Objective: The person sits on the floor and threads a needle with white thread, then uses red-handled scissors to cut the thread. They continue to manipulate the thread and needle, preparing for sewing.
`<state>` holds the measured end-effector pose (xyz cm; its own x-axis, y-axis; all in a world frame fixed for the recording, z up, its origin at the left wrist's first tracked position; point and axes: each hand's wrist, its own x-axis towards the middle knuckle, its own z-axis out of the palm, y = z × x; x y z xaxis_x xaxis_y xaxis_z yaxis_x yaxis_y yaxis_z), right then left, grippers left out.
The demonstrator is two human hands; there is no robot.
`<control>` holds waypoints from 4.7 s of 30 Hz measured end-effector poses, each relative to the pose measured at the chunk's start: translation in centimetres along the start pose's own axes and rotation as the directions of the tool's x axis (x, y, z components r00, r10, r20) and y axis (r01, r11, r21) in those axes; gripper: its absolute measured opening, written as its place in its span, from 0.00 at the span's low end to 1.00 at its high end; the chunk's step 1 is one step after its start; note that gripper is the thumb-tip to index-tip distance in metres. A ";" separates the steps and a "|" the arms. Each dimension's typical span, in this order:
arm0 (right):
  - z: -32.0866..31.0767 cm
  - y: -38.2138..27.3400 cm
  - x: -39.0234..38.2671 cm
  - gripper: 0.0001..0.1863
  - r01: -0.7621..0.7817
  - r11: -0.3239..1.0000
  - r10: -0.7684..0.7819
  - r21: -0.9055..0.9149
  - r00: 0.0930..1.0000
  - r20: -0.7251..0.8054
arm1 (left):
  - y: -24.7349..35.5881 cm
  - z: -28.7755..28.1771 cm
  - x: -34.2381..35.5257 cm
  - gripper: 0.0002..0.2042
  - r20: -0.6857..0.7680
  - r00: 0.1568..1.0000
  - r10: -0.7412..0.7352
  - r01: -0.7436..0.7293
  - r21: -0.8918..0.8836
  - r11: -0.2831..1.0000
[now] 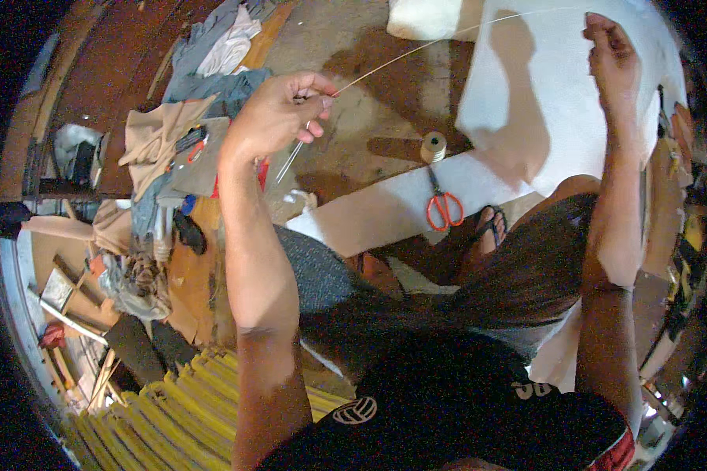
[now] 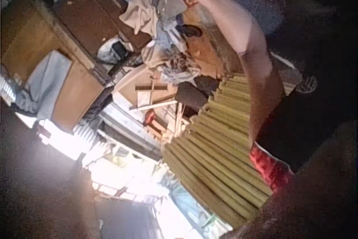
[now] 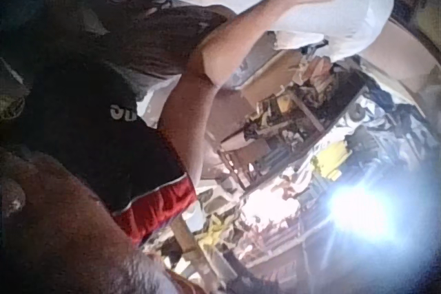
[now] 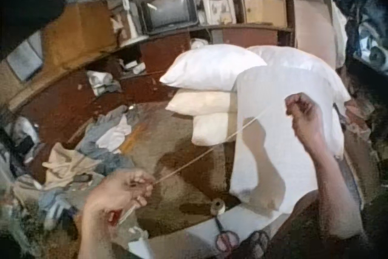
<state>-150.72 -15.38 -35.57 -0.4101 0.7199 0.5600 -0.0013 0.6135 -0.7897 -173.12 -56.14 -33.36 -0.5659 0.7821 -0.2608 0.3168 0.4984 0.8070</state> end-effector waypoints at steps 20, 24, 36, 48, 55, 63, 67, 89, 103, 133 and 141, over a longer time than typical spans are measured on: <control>-0.2 -3.2 -1.0 0.14 0.017 0.994 -0.005 0.105 0.993 -0.121 | -3.4 -16.0 0.4 0.11 -0.488 0.778 0.395 0.010 0.639 0.769; 2.1 -4.5 -2.9 0.14 -0.046 0.998 0.049 -0.030 0.992 0.119 | -8.7 -15.3 2.0 0.14 -0.476 0.763 0.436 0.082 0.742 0.666; 9.7 -10.6 -15.5 0.08 0.055 0.981 0.079 -0.186 0.762 0.642 | -0.1 16.2 -2.4 0.09 -0.332 0.938 0.097 -0.279 -0.561 0.779; 13.5 -10.7 -18.7 0.07 -0.030 0.999 0.051 -0.043 0.756 0.653 | -4.1 15.5 -0.7 0.10 -0.565 0.819 0.101 -0.490 -0.595 0.637; 21.1 -0.3 -20.3 0.15 0.054 0.980 0.065 -0.191 0.824 0.563 | -4.7 6.1 0.0 0.09 -0.566 0.808 -0.166 -0.433 -0.761 0.483; 17.4 16.1 -38.0 0.26 0.382 0.707 0.612 -0.594 0.088 0.786 | -5.3 5.3 -0.2 0.07 -0.540 0.834 -0.116 -0.458 -0.794 0.400; 13.4 17.6 -41.7 0.33 0.540 0.782 0.207 -0.312 0.247 0.947 | -4.1 5.6 -0.5 0.06 -0.506 0.856 -0.105 -0.435 -0.816 0.381; 10.7 -3.1 -18.9 0.18 -0.271 0.961 0.179 -0.056 0.454 0.873 | -3.4 5.4 -1.6 0.19 -0.411 0.911 0.009 -0.329 -0.714 0.618; 10.0 -9.0 -21.5 0.20 -0.753 0.658 0.285 0.001 0.250 0.925 | -3.0 7.1 -1.7 0.21 -0.260 0.966 -0.008 -0.167 -0.644 0.746; 10.7 -8.1 -23.3 0.11 -0.594 0.752 0.080 0.286 0.514 0.854 | -2.1 9.5 -1.6 0.29 -0.170 0.984 0.047 -0.158 -0.733 0.662; 9.8 -10.0 -20.5 0.27 -0.004 0.933 0.309 -0.360 0.523 0.795 | -3.5 9.2 -1.3 0.14 -0.175 0.984 -0.043 -0.122 -0.823 0.555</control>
<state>-151.18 -39.45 -41.62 -0.9395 0.3078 -0.1504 0.3287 0.6862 -0.6489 -166.49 -55.42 -40.71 -0.7034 0.6825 -0.1986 -0.3817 -0.1269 0.9155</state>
